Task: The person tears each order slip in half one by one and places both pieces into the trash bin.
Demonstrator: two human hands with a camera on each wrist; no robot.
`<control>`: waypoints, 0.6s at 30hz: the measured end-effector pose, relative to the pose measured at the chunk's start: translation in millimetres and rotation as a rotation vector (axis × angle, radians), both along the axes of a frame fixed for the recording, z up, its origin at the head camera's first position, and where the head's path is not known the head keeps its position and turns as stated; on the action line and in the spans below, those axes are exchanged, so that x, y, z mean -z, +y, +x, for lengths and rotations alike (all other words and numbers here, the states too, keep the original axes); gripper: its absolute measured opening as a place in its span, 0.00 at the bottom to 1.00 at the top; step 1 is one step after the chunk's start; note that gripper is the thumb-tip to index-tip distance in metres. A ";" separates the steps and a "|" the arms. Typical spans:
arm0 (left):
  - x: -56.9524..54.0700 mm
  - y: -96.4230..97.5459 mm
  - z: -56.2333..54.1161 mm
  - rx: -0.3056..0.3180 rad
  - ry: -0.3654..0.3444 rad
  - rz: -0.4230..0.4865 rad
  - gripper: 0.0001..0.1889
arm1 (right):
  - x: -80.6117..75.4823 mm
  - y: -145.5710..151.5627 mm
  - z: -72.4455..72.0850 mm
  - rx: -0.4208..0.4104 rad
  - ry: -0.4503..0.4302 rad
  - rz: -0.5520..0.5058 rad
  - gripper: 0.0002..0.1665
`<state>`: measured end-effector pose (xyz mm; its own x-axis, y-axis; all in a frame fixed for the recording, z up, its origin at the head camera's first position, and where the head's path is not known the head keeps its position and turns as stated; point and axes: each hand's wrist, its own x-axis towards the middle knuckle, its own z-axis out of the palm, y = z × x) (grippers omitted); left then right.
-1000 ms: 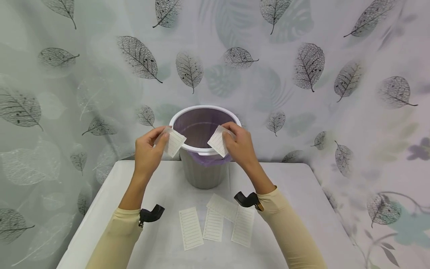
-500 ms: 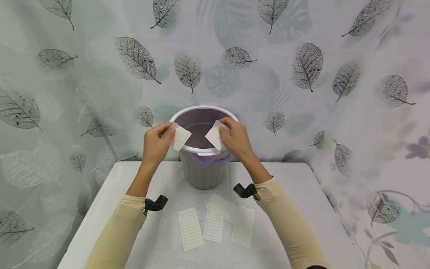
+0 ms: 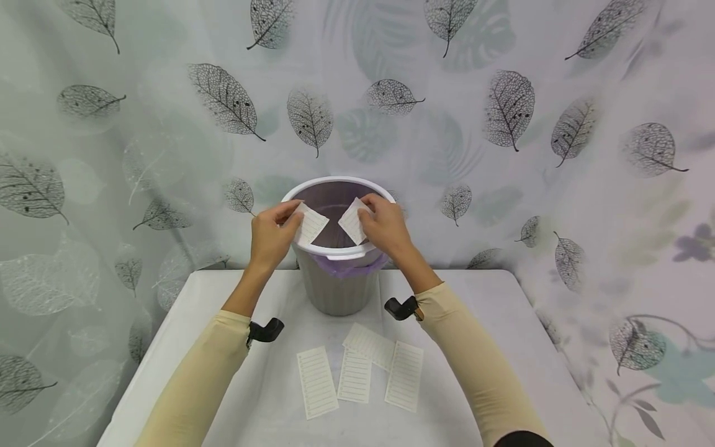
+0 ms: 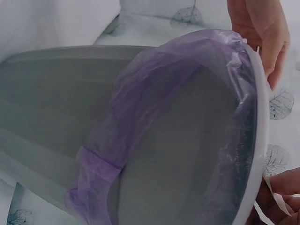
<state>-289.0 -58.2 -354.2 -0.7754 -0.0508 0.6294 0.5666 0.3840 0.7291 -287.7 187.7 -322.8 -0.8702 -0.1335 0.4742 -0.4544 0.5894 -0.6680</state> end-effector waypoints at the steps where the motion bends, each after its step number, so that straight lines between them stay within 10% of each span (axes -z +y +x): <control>1: 0.6 1.6 -1.4 -0.002 0.008 -0.014 0.13 | 0.9 -0.7 -1.6 0.000 0.005 0.010 0.12; 18: 7.1 14.6 -4.6 -0.002 0.087 -0.263 0.07 | 12.0 -4.2 -4.1 -0.030 0.021 0.185 0.11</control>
